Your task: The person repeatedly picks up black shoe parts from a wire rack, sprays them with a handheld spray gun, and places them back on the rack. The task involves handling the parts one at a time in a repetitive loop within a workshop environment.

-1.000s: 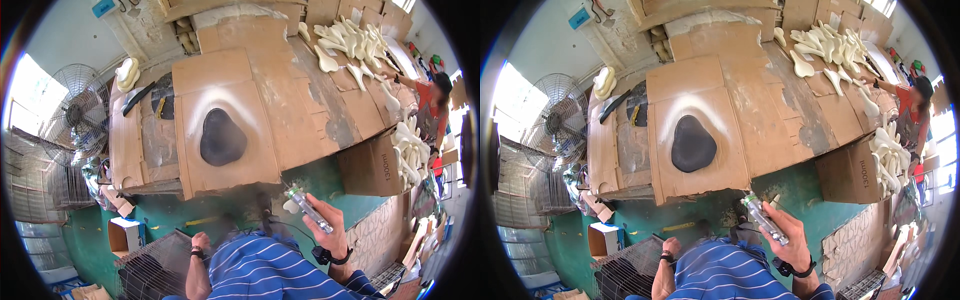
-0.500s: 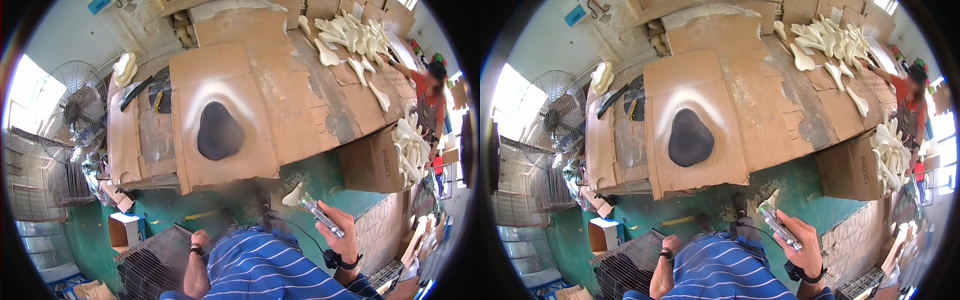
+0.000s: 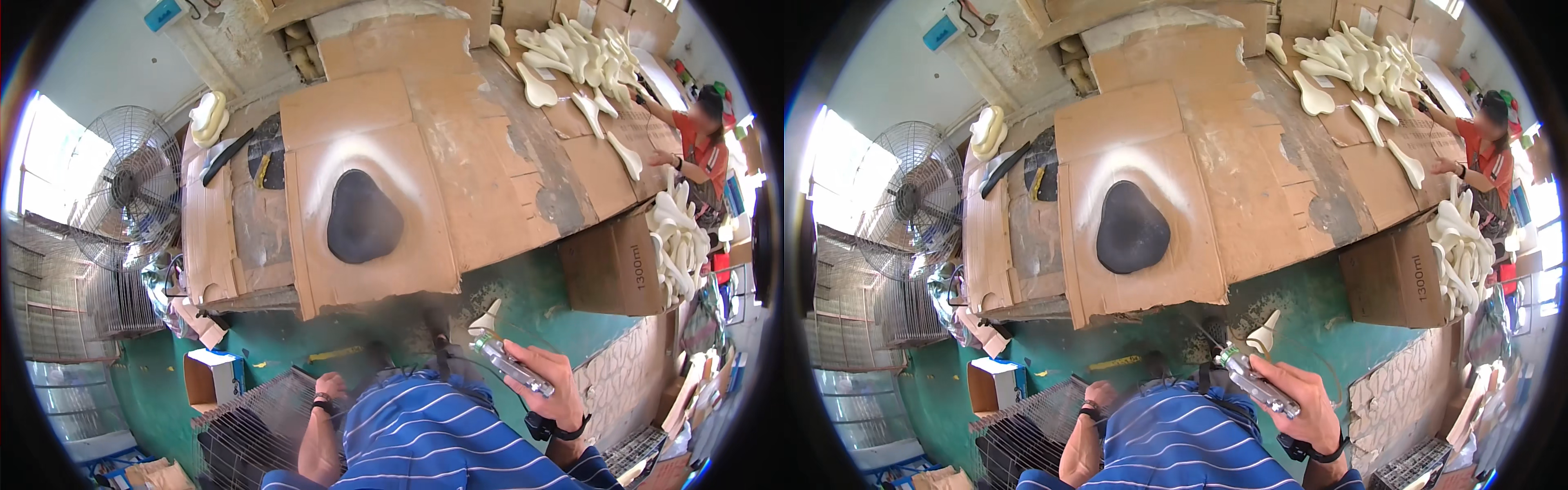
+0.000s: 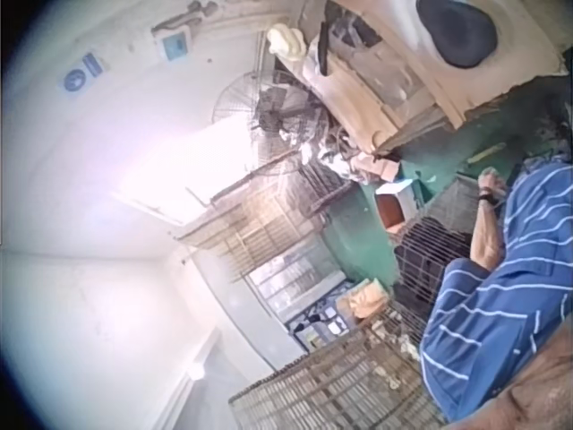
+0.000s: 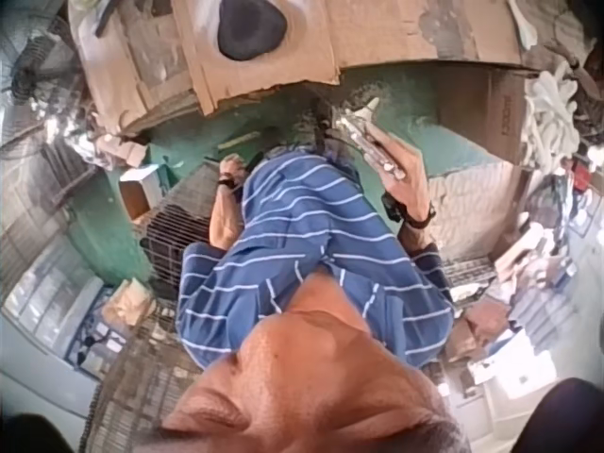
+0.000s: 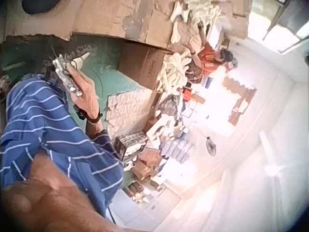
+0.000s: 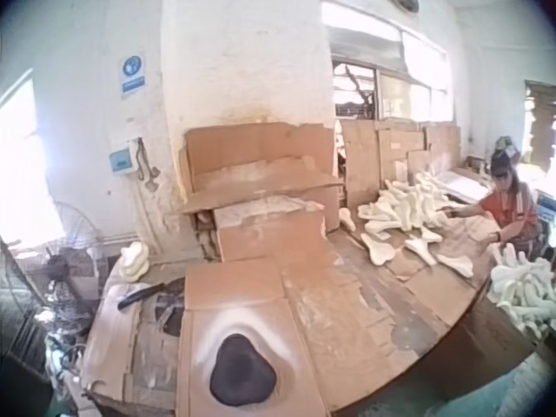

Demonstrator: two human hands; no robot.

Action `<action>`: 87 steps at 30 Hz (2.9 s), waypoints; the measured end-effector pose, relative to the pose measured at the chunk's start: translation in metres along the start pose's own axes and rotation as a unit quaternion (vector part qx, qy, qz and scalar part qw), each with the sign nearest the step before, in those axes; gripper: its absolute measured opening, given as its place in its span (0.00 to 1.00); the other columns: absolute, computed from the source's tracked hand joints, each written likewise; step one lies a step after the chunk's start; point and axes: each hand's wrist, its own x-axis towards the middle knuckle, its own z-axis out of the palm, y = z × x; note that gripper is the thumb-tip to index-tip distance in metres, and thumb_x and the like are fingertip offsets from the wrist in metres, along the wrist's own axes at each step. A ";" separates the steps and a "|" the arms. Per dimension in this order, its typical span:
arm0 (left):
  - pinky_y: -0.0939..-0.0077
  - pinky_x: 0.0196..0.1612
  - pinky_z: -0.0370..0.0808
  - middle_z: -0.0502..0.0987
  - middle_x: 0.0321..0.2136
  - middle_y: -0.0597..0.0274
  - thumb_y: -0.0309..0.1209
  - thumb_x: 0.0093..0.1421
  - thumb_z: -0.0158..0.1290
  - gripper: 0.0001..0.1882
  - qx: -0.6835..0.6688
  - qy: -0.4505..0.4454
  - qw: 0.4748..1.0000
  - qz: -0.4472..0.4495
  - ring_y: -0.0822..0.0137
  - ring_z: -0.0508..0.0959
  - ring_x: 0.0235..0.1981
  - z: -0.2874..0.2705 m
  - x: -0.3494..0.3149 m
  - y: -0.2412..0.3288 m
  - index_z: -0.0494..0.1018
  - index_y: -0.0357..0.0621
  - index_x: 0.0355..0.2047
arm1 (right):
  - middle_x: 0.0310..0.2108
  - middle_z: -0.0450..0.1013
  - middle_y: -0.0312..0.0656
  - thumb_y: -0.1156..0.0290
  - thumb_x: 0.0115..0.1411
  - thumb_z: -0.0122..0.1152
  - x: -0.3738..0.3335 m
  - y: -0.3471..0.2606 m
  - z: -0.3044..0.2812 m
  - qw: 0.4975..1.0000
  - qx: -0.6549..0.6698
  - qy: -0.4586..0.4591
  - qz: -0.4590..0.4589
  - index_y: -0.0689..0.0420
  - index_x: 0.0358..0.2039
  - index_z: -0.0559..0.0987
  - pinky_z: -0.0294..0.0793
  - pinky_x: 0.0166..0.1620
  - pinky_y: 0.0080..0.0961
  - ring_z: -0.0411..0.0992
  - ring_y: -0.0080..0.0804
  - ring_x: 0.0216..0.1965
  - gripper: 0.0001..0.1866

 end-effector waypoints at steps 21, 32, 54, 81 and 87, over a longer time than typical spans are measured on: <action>0.59 0.40 0.75 0.77 0.32 0.58 0.34 0.53 0.63 0.13 0.263 0.347 0.790 0.431 0.54 0.78 0.37 0.203 0.036 0.304 0.79 0.52 0.40 | 0.30 0.76 0.49 0.82 0.45 0.69 -0.004 0.027 -0.033 0.995 0.005 0.020 0.093 0.60 0.56 0.76 0.73 0.32 0.27 0.75 0.42 0.27 0.33; 0.62 0.46 0.78 0.76 0.38 0.56 0.29 0.55 0.61 0.13 0.042 0.323 0.863 0.387 0.57 0.78 0.41 0.235 0.021 0.356 0.77 0.45 0.41 | 0.30 0.76 0.49 0.80 0.50 0.67 0.014 0.061 -0.021 0.996 0.038 0.009 0.075 0.63 0.53 0.77 0.73 0.33 0.28 0.74 0.40 0.27 0.26; 0.55 0.53 0.76 0.81 0.39 0.51 0.25 0.48 0.51 0.12 -0.642 -0.174 0.625 0.409 0.50 0.80 0.44 0.184 -0.161 0.466 0.76 0.38 0.34 | 0.32 0.77 0.51 0.79 0.48 0.68 0.058 0.046 -0.001 0.993 0.014 -0.084 -0.085 0.62 0.52 0.78 0.74 0.35 0.30 0.76 0.44 0.29 0.27; 0.59 0.48 0.77 0.81 0.36 0.54 0.29 0.50 0.50 0.14 -0.672 0.464 0.087 0.571 0.53 0.81 0.39 0.021 -0.507 -0.179 0.77 0.36 0.35 | 0.37 0.78 0.42 0.74 0.63 0.60 0.012 -0.112 0.174 0.769 -0.088 -0.608 -0.178 0.61 0.53 0.78 0.75 0.40 0.27 0.74 0.28 0.36 0.18; 0.54 0.56 0.73 0.81 0.41 0.56 0.27 0.47 0.51 0.17 -0.618 0.562 -0.035 0.548 0.52 0.79 0.46 0.096 -0.511 -0.338 0.76 0.39 0.39 | 0.38 0.79 0.46 0.73 0.63 0.58 -0.033 -0.150 0.215 0.698 -0.138 -0.687 -0.148 0.60 0.55 0.76 0.75 0.41 0.29 0.76 0.33 0.38 0.19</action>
